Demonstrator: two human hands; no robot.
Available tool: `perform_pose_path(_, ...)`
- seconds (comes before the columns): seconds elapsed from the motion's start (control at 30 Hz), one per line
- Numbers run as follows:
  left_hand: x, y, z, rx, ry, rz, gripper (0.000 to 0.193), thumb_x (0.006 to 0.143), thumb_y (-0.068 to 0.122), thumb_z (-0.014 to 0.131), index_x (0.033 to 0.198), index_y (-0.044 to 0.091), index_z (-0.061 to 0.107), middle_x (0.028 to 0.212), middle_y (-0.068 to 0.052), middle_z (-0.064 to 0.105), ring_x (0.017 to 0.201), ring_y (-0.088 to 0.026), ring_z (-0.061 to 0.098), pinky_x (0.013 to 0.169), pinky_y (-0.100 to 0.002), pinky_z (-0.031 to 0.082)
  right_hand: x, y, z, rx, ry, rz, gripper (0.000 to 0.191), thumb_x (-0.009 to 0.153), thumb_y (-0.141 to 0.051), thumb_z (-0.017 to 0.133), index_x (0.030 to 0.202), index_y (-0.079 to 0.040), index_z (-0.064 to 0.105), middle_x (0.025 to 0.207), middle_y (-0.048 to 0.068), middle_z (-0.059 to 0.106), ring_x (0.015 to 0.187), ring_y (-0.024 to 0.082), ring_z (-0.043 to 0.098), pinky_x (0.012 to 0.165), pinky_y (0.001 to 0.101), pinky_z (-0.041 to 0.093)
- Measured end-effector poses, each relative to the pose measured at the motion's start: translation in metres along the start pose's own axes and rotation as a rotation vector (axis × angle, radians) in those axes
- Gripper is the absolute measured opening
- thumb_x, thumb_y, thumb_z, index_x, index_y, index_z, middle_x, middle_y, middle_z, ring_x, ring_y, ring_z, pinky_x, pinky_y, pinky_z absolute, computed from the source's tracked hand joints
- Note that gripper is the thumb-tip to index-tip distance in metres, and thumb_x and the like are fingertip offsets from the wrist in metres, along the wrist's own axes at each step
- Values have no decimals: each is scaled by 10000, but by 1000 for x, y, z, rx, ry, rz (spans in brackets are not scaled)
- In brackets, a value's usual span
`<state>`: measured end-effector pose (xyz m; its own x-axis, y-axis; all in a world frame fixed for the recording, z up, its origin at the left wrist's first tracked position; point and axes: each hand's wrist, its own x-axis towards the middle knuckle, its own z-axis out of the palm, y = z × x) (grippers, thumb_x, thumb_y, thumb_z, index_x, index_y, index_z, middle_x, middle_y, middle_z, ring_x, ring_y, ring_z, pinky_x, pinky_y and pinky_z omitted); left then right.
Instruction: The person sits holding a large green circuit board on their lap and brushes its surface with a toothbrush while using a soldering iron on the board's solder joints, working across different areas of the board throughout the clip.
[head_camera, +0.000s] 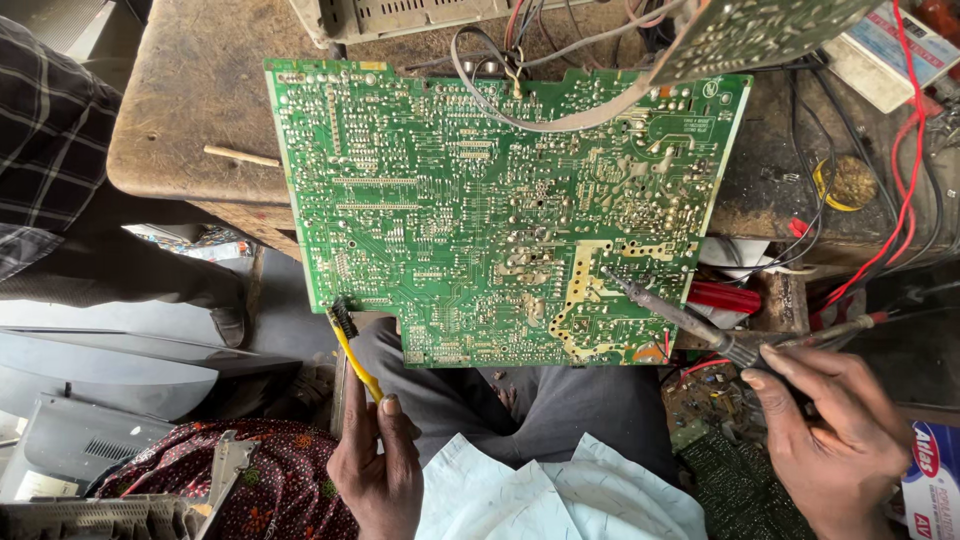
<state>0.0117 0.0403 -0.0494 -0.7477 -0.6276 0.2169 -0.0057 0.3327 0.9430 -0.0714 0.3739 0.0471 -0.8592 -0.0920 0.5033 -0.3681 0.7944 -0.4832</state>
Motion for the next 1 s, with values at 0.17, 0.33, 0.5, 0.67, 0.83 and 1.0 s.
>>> perform_pose_path(0.17,3,17,3,43,-33,33,534,990,28,607,1500,-45,468,724,-60,691,577,-51,623,507,-201,528,-17,23,-1,33,-21,25,270,923,60,804,1183,38,733,1037,170,718,909,193,726,787,268,581)
perform_pose_path(0.33,-2,59,12,-271,-669,-187,509,976,42,675,1460,-51,548,828,-56,748,660,-110,652,592,-304,574,-38,56,3,-41,-35,-7,228,990,67,774,1213,63,726,1124,211,702,971,238,664,881,306,543)
perform_pose_path(0.5,12,81,34,-106,-502,445,590,1032,84,704,1554,-11,449,867,-101,659,662,-252,548,680,-397,456,-47,87,16,61,-125,24,168,1129,23,722,1281,34,652,1195,161,662,1074,208,639,1020,288,510)
perform_pose_path(0.67,47,92,22,-194,-17,276,412,1015,93,709,1394,-30,604,860,-67,727,644,-139,601,586,-329,533,-43,96,20,66,-68,-71,200,1022,-17,781,1205,-22,702,1154,137,717,1029,191,681,1012,287,534)
perform_pose_path(0.83,85,92,-32,-518,158,-57,459,1083,104,604,1521,-20,545,740,9,617,570,-28,509,476,-198,389,-32,74,9,14,-58,-36,252,984,10,812,1225,8,741,1119,169,730,992,218,713,946,289,578)
perform_pose_path(1.0,52,82,-24,-230,-16,68,489,1068,76,586,1538,-22,495,735,15,609,589,-3,520,503,-174,401,-19,35,-3,-24,-50,44,262,918,10,832,1163,34,744,1018,151,739,924,202,735,846,287,573)
